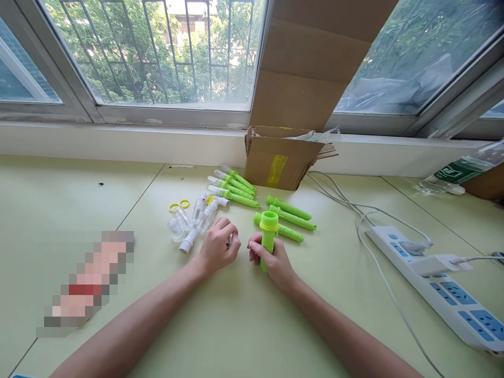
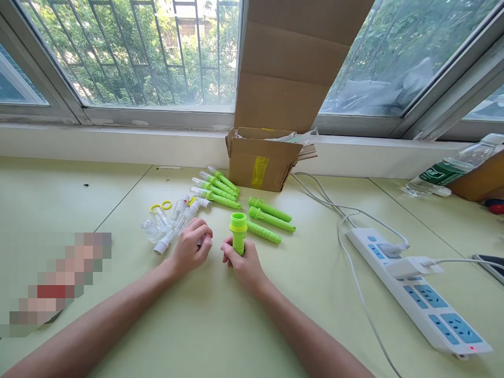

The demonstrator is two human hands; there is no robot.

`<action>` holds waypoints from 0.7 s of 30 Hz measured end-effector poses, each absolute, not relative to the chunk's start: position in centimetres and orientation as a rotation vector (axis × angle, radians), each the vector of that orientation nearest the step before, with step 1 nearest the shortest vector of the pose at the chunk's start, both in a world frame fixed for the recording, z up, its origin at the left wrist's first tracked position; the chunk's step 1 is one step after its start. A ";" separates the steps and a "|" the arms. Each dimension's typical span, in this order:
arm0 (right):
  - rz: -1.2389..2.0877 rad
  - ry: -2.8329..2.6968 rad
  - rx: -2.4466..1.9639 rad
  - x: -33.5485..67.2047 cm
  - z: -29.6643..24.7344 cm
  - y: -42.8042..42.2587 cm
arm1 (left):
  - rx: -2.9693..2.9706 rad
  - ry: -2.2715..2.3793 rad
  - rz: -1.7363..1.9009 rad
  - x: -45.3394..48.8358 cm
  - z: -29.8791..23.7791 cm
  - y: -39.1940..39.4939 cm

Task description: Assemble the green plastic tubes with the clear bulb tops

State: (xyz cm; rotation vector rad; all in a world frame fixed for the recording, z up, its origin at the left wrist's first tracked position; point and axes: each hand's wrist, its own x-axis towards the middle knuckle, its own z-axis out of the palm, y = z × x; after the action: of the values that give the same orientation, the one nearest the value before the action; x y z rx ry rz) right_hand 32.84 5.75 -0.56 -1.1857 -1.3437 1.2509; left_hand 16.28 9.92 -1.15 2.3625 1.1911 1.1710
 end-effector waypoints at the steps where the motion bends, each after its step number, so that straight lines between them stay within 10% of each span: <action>1: 1.250 -1.345 -1.187 32.8 -0.5 5.7 | 2.388 1.150 1.178 16.3 -1.1 9.8; 21: 1.257 -1.346 -1.174 32.8 -0.5 5.7 | 2.450 0.976 1.002 17.0 -1.9 10.0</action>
State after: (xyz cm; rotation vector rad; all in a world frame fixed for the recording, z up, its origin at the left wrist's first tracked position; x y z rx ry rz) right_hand 32.81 5.74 -0.48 -1.1736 -1.3462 1.2570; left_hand 17.01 10.02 -1.95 2.4497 0.9758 1.0019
